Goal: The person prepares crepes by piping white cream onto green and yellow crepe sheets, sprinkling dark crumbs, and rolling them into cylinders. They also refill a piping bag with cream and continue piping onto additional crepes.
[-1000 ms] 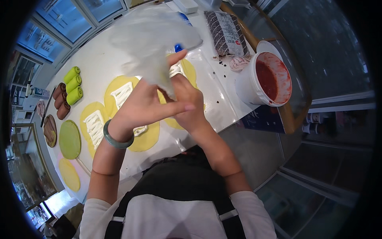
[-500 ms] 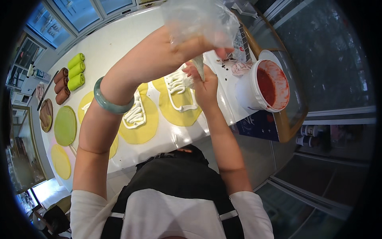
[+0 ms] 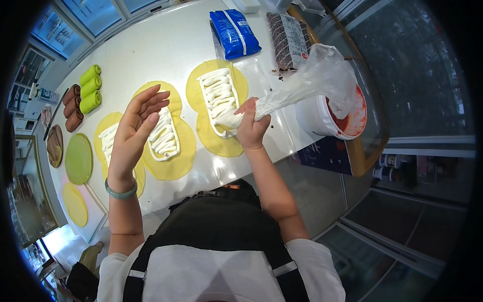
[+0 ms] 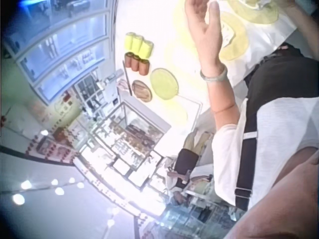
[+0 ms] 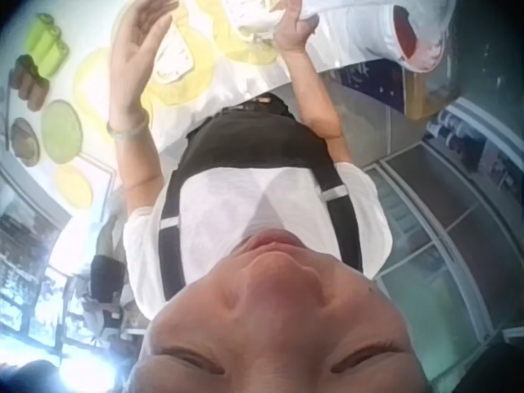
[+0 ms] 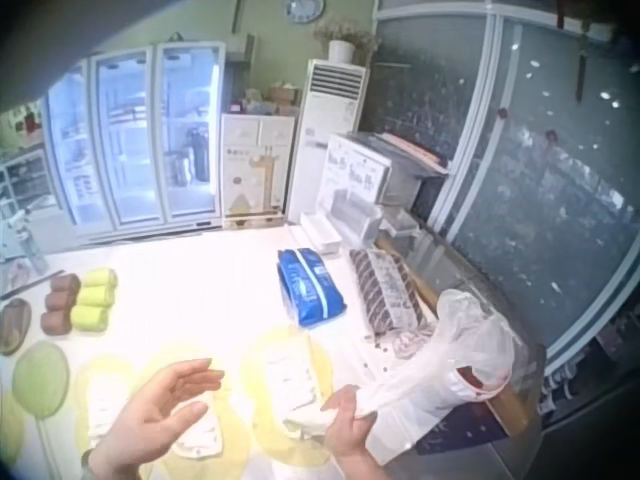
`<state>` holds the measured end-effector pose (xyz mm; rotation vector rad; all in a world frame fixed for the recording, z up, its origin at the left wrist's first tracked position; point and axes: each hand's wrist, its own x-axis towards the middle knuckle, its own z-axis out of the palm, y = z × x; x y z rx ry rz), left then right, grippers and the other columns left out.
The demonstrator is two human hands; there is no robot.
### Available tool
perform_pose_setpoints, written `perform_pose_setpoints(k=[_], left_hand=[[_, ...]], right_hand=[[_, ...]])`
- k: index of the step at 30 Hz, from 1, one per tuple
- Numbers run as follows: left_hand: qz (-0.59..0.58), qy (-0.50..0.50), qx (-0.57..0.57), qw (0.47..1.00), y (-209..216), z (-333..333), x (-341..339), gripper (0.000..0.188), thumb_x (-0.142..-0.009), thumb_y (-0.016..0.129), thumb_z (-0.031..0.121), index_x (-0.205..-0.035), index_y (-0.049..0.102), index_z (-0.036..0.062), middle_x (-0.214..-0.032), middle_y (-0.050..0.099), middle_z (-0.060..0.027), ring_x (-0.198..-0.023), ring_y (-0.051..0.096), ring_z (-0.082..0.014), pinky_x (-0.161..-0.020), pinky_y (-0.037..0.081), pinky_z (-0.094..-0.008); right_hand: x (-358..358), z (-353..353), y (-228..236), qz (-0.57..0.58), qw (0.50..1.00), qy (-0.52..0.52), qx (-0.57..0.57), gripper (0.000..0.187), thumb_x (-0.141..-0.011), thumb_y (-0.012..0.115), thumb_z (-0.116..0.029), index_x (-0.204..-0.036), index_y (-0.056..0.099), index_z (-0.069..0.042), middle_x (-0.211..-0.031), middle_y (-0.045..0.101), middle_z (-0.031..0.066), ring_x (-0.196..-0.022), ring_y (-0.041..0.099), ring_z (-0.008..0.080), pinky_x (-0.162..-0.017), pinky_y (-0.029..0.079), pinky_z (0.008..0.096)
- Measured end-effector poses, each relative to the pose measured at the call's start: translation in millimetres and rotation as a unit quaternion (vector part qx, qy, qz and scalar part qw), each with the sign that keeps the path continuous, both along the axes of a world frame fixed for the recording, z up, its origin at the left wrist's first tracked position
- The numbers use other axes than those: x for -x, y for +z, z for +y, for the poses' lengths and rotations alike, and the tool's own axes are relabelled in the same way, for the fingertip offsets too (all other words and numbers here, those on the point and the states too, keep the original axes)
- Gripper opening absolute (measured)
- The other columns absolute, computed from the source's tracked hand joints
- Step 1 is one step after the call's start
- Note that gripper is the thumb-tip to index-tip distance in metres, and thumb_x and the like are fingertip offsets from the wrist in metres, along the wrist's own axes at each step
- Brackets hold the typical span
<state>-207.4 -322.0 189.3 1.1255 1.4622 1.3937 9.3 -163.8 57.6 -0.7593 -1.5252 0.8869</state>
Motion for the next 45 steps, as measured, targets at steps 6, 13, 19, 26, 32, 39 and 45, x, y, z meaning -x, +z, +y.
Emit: perform_pose_setpoints(k=[6,13,19,26,32,39,45], left_hand=[[-0.024,0.026,0.019,0.999,-17.5,-32.8,0.0,0.052,-0.103,0.06,0.005,-0.153,0.047,0.0007,-0.144,0.061,-0.0166,-0.135,0.057,-0.0262,-0.117,0.042,-0.041],[-0.037,0.041,0.054,0.997,-27.4,-49.2,-3.6,0.051,-0.103,0.059,0.006,-0.152,0.047,0.0006,-0.143,0.061,-0.0166,-0.135,0.057,-0.0258,-0.115,0.043,-0.0401],[-0.036,0.018,0.07,0.997,-28.7,-61.3,-10.1,0.051,-0.103,0.059,0.003,-0.152,0.046,-0.0002,-0.146,0.059,-0.0172,-0.136,0.056,-0.0262,-0.115,0.043,-0.0393],[-0.054,0.044,0.082,0.994,-44.4,-86.4,-13.0,0.05,-0.105,0.057,0.004,-0.154,0.044,0.0012,-0.148,0.057,-0.016,-0.138,0.054,-0.0262,-0.119,0.04,-0.0401],[-0.073,0.04,0.097,0.992,-49.5,-86.2,-25.7,0.051,-0.106,0.057,0.006,-0.155,0.043,0.0008,-0.148,0.057,-0.0171,-0.136,0.055,-0.0265,-0.118,0.04,-0.0403],[-0.059,0.003,0.104,0.993,-48.0,-73.6,-45.4,0.052,-0.104,0.055,0.0,-0.154,0.041,-0.0029,-0.15,0.054,-0.0186,-0.139,0.054,-0.0268,-0.118,0.04,-0.0388],[-0.074,-0.042,0.124,0.989,-53.0,-62.5,-73.4,0.052,-0.105,0.057,0.004,-0.154,0.042,-0.0029,-0.15,0.054,-0.0185,-0.138,0.054,-0.0276,-0.118,0.04,-0.0388]], right_hand=[[-20.7,8.0,0.0,-0.006,0.998,-0.041,0.043,0.049,-0.112,0.047,-0.034,-0.072,0.049,-0.007,-0.064,0.054,0.0034,-0.057,0.05,0.0129,-0.058,0.043,0.0295],[-47.2,11.6,11.7,-0.026,0.997,-0.059,0.049,0.044,-0.111,0.05,-0.028,-0.073,0.05,-0.006,-0.067,0.051,0.0025,-0.064,0.05,0.0131,-0.061,0.04,0.0308],[-101.8,30.8,68.7,0.268,0.961,-0.061,-0.004,0.041,-0.114,0.045,-0.037,-0.083,0.039,-0.011,-0.081,0.042,0.0028,-0.082,0.053,0.02,-0.077,0.045,0.0358],[-168.1,-44.6,32.6,0.53,0.787,0.019,0.316,0.031,-0.113,0.047,-0.037,-0.098,0.061,-0.013,-0.146,0.058,0.0155,-0.145,0.044,0.0369,-0.124,0.025,0.0675],[-130.1,-15.8,-26.9,0.605,0.678,-0.077,0.41,0.055,-0.113,0.044,-0.036,-0.15,0.036,0.004,-0.16,0.038,0.0259,-0.151,0.036,0.0422,-0.126,0.027,0.065],[-100.7,-69.1,-25.7,0.452,0.644,0.072,0.613,0.054,-0.111,0.053,-0.035,-0.148,0.041,0.002,-0.153,0.046,0.0255,-0.144,0.046,0.0411,-0.123,0.038,0.051],[-108.6,-94.0,-9.4,0.262,0.708,0.204,0.623,0.036,-0.111,0.054,-0.026,-0.138,0.056,-0.002,-0.133,0.061,0.0146,-0.118,0.063,0.0259,-0.104,0.052,0.0399]])
